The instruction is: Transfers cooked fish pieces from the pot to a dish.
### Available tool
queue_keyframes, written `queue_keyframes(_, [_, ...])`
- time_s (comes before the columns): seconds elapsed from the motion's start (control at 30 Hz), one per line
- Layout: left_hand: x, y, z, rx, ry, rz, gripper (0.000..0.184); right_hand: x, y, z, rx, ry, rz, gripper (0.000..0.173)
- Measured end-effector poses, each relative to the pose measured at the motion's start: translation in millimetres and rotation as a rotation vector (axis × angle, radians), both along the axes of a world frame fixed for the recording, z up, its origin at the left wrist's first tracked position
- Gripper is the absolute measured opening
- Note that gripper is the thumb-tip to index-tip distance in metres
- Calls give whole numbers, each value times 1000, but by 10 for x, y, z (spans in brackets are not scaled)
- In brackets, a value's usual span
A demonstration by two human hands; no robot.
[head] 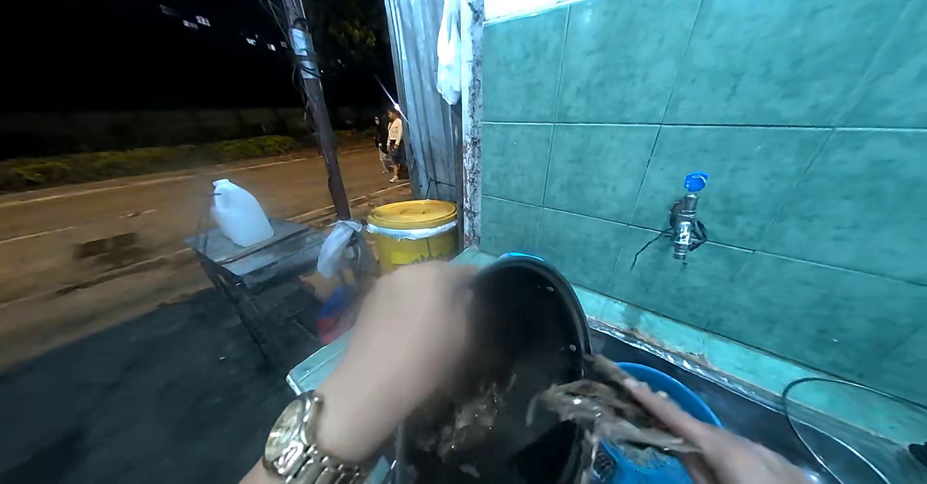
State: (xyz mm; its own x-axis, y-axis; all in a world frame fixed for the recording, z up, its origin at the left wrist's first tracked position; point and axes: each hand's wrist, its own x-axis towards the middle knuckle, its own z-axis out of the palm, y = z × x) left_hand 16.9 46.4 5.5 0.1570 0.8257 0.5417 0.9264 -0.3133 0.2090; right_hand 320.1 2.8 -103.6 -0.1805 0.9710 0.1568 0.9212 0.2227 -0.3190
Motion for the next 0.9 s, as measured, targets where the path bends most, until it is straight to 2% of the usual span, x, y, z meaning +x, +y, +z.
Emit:
queue_keyframes(0.13, [-91, -12, -13, 32, -11, -6, 17, 425, 151, 19, -172, 9, -212, 57])
queue_keyframes(0.3, [-170, -14, -53, 56, -28, -21, 22, 822, 541, -438, -350, 163, -357, 38])
queue_keyframes(0.47, [-247, 2, -108, 110, -47, -24, 19, 968, 774, -891, -646, 424, -501, 41])
queue_keyframes(0.7, [-323, 34, -162, 131, -47, -36, 24, 1059, 752, -988, -717, 869, -507, 35])
queue_keyframes(0.8, [-334, 31, -166, 99, -71, -37, 25, 1082, 662, -972, -742, 1034, -502, 40])
queue_keyframes(0.83, [-342, 35, -168, 85, -84, -41, 25, 1084, 620, -973, -736, 1087, -466, 39])
queue_keyframes(0.9, [-388, 48, -179, 53, -97, -43, 25, 1066, 547, -993, -681, 1185, -337, 27])
